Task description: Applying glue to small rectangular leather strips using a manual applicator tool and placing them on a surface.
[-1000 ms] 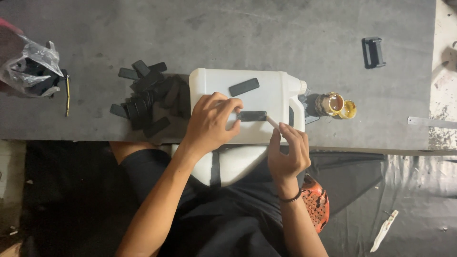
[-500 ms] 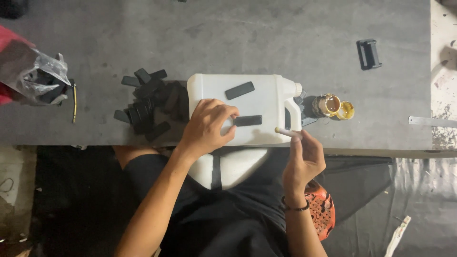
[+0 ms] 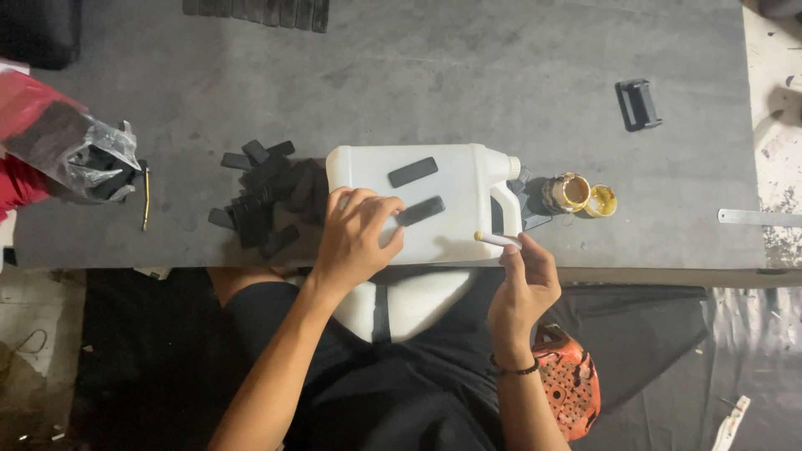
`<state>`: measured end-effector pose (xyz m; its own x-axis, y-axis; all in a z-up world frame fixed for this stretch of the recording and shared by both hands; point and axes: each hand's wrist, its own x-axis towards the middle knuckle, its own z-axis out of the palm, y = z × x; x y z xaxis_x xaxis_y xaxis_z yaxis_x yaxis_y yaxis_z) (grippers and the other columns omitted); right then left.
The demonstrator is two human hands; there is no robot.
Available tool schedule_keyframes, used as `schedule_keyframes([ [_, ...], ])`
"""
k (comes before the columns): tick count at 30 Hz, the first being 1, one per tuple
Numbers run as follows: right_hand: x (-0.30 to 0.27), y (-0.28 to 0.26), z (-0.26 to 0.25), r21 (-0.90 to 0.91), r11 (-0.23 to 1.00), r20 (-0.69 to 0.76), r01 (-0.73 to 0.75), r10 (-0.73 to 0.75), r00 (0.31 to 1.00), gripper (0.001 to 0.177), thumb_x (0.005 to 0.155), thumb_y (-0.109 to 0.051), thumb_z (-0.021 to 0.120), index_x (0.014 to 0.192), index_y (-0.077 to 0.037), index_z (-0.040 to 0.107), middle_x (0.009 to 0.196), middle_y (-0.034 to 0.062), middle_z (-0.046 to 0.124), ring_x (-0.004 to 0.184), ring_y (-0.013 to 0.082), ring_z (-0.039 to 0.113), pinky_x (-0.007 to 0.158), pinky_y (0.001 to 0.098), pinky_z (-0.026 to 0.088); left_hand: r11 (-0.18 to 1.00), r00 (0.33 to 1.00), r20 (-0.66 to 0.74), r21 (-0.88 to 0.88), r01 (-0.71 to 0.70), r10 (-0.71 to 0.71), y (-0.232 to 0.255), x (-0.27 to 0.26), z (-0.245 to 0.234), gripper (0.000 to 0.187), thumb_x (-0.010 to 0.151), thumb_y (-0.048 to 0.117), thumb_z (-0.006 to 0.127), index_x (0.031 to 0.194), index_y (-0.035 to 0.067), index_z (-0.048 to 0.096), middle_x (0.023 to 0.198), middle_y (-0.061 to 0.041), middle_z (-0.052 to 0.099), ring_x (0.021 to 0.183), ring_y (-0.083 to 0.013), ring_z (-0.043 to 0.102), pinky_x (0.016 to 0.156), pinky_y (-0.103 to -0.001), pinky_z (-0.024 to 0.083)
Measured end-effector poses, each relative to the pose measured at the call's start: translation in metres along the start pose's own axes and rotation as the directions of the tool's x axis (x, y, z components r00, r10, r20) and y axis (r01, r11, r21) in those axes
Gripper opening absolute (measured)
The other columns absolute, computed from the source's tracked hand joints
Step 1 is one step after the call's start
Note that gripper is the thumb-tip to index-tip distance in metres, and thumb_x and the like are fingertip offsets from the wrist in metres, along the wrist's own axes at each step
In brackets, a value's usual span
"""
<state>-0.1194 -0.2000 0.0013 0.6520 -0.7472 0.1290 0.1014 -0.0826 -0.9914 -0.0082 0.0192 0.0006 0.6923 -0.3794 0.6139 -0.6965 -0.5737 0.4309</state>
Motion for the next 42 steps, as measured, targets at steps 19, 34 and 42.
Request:
schedule_keyframes([
  [19,0.016,-0.005,0.015,-0.089,0.996,0.109,0.032,-0.022,0.994,0.027,0.096,-0.012,0.077,0.121,-0.003,0.071,0.099,0.0160,0.075,0.082,0.0151,0.065,0.075,0.0329,0.055,0.986,0.991,0.018,0.113,0.126,-0.129,0.020,-0.008,-0.006,0.032,0.081,0.016,0.078,0.112,0.023,0.070,0.087,0.002,0.073,0.096,-0.0194,0.064,0.096,-0.046,0.047],
  [34,0.048,-0.013,0.052,-0.111,0.994,0.128,0.007,0.007,0.992,0.027,0.096,-0.018,0.078,0.119,-0.005,0.072,0.097,0.0127,0.075,0.078,0.0129,0.063,0.073,0.0317,0.056,0.996,0.992,-0.083,-0.009,0.093,-0.094,0.011,0.008,-0.013,0.026,0.084,0.022,0.081,0.108,0.023,0.072,0.087,0.006,0.073,0.088,-0.0163,0.066,0.096,-0.048,0.044],
  [42,0.070,-0.016,0.072,-0.059,0.998,0.118,0.013,-0.006,0.993,0.026,0.094,-0.011,0.078,0.118,-0.002,0.073,0.093,0.0114,0.074,0.077,0.0106,0.062,0.072,0.0291,0.056,0.996,0.945,-0.316,0.008,-0.089,0.087,-0.012,0.036,-0.019,0.025,0.079,0.019,0.086,0.101,0.021,0.075,0.092,0.006,0.077,0.078,-0.0167,0.067,0.089,-0.045,0.046],
])
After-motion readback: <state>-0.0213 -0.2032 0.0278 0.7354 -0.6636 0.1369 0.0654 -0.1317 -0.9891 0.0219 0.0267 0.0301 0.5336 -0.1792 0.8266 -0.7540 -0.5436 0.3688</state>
